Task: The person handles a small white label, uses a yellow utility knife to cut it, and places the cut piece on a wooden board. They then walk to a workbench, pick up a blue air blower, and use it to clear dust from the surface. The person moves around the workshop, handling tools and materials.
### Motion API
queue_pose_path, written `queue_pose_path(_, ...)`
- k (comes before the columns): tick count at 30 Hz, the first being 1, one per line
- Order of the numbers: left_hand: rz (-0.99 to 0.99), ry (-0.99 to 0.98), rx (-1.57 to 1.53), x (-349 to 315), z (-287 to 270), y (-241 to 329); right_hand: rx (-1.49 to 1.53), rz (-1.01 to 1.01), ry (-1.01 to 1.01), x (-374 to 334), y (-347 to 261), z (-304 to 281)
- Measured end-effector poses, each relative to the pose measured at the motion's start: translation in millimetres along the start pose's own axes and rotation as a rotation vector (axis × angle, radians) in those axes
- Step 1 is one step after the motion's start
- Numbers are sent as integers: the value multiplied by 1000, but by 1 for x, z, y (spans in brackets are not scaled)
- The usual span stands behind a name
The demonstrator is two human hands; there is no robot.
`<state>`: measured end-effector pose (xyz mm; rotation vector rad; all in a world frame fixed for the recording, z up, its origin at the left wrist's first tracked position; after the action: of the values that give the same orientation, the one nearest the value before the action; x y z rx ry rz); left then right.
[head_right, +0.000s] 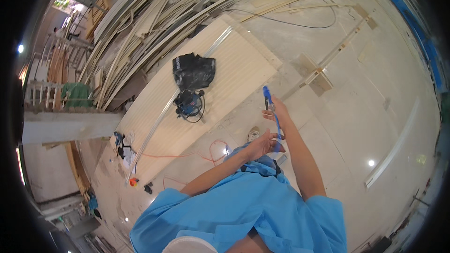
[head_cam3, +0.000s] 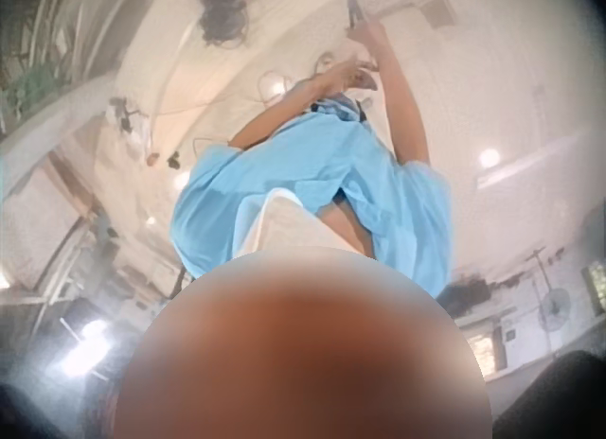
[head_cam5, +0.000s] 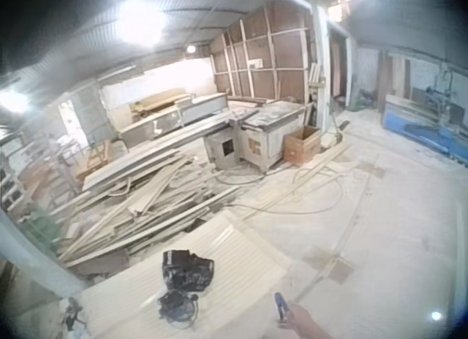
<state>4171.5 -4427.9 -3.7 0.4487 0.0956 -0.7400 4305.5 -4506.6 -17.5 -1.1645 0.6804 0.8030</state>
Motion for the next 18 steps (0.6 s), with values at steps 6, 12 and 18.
queue_pose_path(6,-95,508,1055,12,-107,82,-190,-13,102,16,66,-87)
queue_pose_path(12,26,907,799,30,-186,204,-888,-300,615,-45,171,-244)
queue_pose_path(18,8,1140,1856,30,-191,270,360,206,1021,-146,332,-390)
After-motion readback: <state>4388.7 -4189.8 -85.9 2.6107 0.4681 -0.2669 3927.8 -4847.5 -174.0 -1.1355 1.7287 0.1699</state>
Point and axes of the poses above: each hand's wrist, its own x-axis towards the middle knuckle, its own z-axis out of the palm, y = z × x, the point moved 5 cm from there along x, towards the middle knuckle, and after that the axes turned 8 degrees about z, right-handed, at the moved point
